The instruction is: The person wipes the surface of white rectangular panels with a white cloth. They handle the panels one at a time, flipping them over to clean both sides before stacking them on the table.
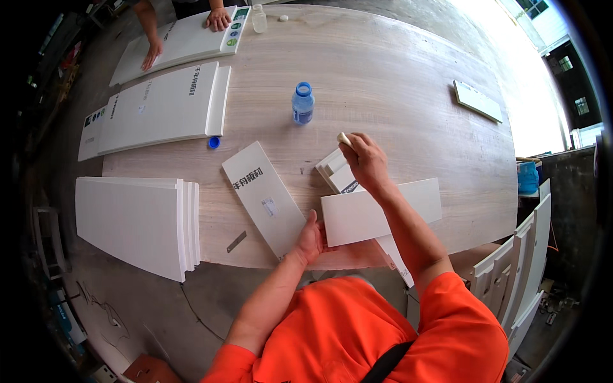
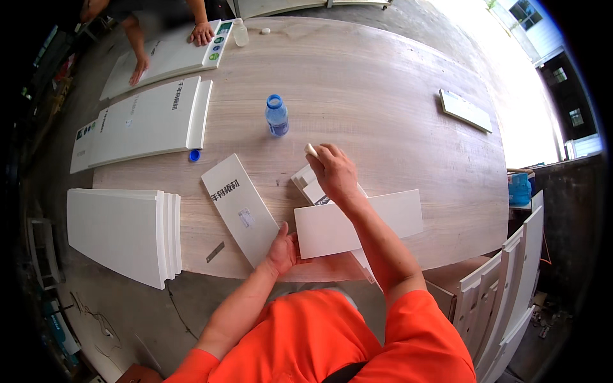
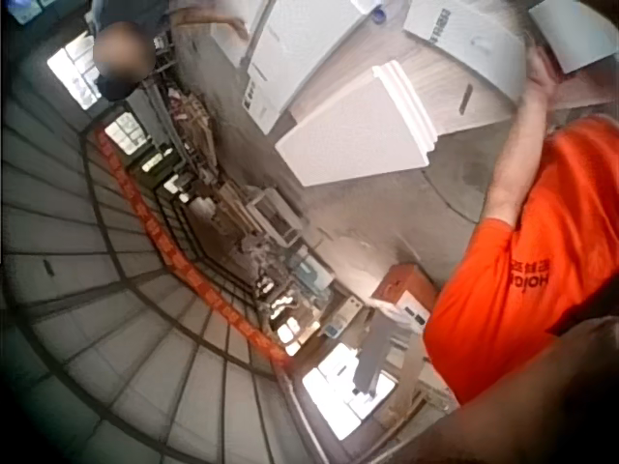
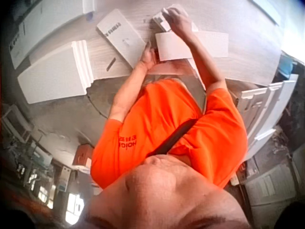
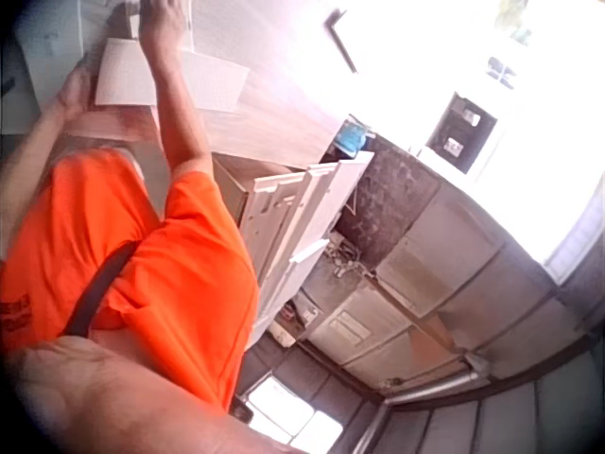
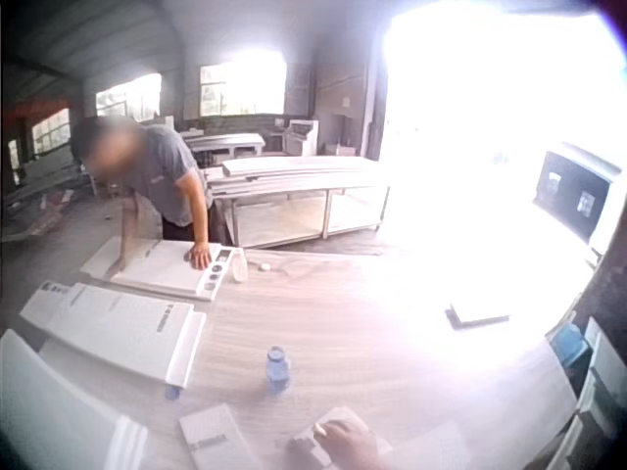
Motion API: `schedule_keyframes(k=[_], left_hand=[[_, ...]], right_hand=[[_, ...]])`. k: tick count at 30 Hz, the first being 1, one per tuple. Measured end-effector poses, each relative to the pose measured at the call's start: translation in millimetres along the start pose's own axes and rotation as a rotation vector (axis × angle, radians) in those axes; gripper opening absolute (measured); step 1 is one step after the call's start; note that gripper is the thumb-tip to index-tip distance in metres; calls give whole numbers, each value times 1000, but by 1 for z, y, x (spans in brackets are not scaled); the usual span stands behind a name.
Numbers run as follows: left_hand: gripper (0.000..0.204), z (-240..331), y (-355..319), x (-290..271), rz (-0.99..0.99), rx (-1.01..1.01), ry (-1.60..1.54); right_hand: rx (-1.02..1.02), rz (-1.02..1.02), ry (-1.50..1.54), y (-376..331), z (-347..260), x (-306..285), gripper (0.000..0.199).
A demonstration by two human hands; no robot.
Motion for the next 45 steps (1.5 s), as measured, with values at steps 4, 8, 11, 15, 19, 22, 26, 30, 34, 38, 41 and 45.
schedule_keyframes(k=[4, 8, 11, 15, 19, 22, 26, 30, 34, 38, 41, 45], left_hand=[[115, 12, -10, 4, -160, -55, -152], [124, 15, -12, -1, -228, -21, -279], [128, 11, -8, -15, -212, -103, -266], [126, 16, -4, -15, -205, -87, -150], [113, 10, 11, -2, 43, -27, 33], [60, 4, 9, 18, 29, 195, 145], [37, -5, 15, -2, 237, 219, 359], [37, -8, 12, 7, 298, 306, 429], [51, -35, 40, -30, 310, 308, 666], [50, -33, 11, -9, 348, 296, 633], [50, -27, 9, -10, 406, 256, 670], [46, -9, 12, -1, 484, 305, 562]], right_hand=[[-114, -258, -23, -117, -11, 25, 35], [-186, -426, -234, -213, -49, 16, 73], [-124, -433, -312, -244, -25, -18, 83], [258, -298, -573, -238, 61, -90, 87], [454, -109, -677, -236, 70, -82, 87], [80, -285, -404, -253, -3, -35, 85], [246, -148, -526, -225, 77, -82, 86], [551, -17, -817, -205, 188, -145, 88], [449, -178, -780, -158, 201, -126, 88], [427, -185, -711, -149, 214, -131, 89], [547, -78, -576, -142, 217, -140, 80], [972, 24, -253, -154, 254, -162, 53]])
Point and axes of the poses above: each hand's wrist, its own y-axis towards the middle knuckle, its own x-axis out of the palm, z = x × y, the point moved 3 cm from there along y, towards the middle knuckle, and after that the axes turned 11 degrees about z, right-handed, at the moved point
